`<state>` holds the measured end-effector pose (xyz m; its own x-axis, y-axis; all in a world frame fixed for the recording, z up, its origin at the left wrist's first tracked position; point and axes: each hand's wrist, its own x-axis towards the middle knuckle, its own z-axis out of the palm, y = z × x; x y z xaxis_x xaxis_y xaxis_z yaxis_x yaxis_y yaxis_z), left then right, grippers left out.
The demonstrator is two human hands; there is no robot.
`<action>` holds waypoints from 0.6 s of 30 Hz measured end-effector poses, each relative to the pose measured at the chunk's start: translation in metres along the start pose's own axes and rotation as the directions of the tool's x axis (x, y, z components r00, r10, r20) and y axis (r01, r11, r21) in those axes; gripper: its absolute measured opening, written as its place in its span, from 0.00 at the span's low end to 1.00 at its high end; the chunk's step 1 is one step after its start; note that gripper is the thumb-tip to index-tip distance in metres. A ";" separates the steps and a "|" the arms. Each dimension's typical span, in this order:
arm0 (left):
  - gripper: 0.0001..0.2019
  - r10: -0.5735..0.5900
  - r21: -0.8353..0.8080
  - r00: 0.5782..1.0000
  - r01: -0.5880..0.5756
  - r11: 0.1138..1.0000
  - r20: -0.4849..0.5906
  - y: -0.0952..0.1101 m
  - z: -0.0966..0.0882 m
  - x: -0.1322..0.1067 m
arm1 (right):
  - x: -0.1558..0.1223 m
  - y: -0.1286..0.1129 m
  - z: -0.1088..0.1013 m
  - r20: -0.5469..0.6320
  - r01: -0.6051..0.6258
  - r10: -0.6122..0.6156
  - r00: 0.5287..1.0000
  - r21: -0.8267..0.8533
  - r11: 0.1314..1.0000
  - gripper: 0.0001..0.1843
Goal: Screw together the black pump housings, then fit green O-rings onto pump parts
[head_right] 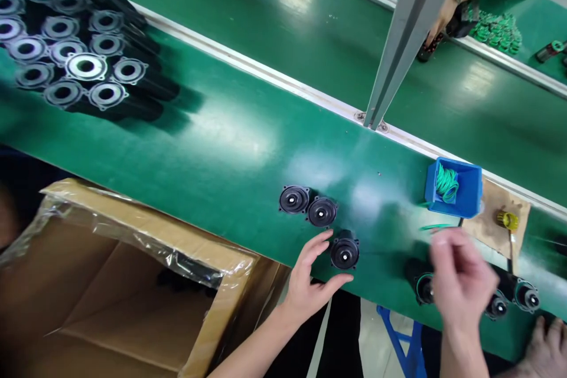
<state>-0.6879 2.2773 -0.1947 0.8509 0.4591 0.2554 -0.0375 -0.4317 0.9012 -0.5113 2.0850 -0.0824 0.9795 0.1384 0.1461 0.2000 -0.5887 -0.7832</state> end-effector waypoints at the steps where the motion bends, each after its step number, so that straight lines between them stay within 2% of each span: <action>1: 0.37 0.014 -0.008 1.000 -0.014 1.000 0.003 -0.003 -0.002 0.001 | -0.017 -0.012 0.011 0.257 -0.088 0.046 0.965 0.152 0.984 0.13; 2: 0.36 0.025 -0.016 1.000 -0.025 1.000 0.007 -0.006 -0.004 0.001 | -0.031 -0.021 0.022 0.452 -0.164 0.051 0.891 0.215 0.963 0.12; 3: 0.35 0.036 -0.021 0.999 -0.036 0.999 0.008 -0.008 -0.005 0.000 | -0.043 -0.027 0.033 0.587 -0.231 0.046 0.808 0.244 0.942 0.14; 4: 0.34 0.047 -0.025 0.999 -0.047 0.999 0.010 -0.011 -0.006 0.000 | -0.052 -0.030 0.042 0.672 -0.282 0.052 0.738 0.238 0.929 0.15; 5: 0.34 0.058 -0.027 0.998 -0.058 0.998 0.011 -0.013 -0.006 -0.001 | -0.057 -0.030 0.050 0.712 -0.317 0.067 0.699 0.224 0.922 0.16; 6: 0.35 0.072 -0.023 0.997 -0.072 0.997 0.014 -0.015 -0.006 -0.001 | -0.060 -0.027 0.055 0.721 -0.345 0.094 0.687 0.209 0.915 0.17; 9: 0.36 0.141 0.017 0.990 -0.141 0.990 0.030 -0.019 -0.006 -0.001 | -0.061 -0.015 0.061 0.685 -0.404 0.195 0.702 0.156 0.901 0.17; 12: 0.31 0.211 0.074 0.976 -0.214 0.974 0.048 -0.016 -0.009 0.002 | -0.061 -0.009 0.059 0.671 -0.437 0.263 0.694 0.102 0.894 0.17; 15: 0.30 0.228 0.090 0.974 -0.228 0.969 0.017 -0.001 -0.013 0.006 | -0.062 -0.012 0.059 0.656 -0.406 0.268 0.705 0.065 0.912 0.14; 17: 0.35 0.206 0.103 0.978 -0.204 0.974 -0.012 0.015 -0.014 0.011 | -0.063 -0.015 0.059 0.651 -0.341 0.221 0.726 0.062 0.938 0.12; 18: 0.33 0.193 0.122 0.981 -0.190 0.974 -0.020 0.023 -0.014 0.013 | -0.063 -0.016 0.058 0.657 -0.313 0.192 0.729 0.072 0.947 0.12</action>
<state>-0.6851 2.2845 -0.1657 0.8170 0.3822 0.4317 -0.1342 -0.6022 0.7870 -0.5774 2.1321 -0.1146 0.7379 0.5112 -0.4407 -0.1193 -0.5439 -0.8306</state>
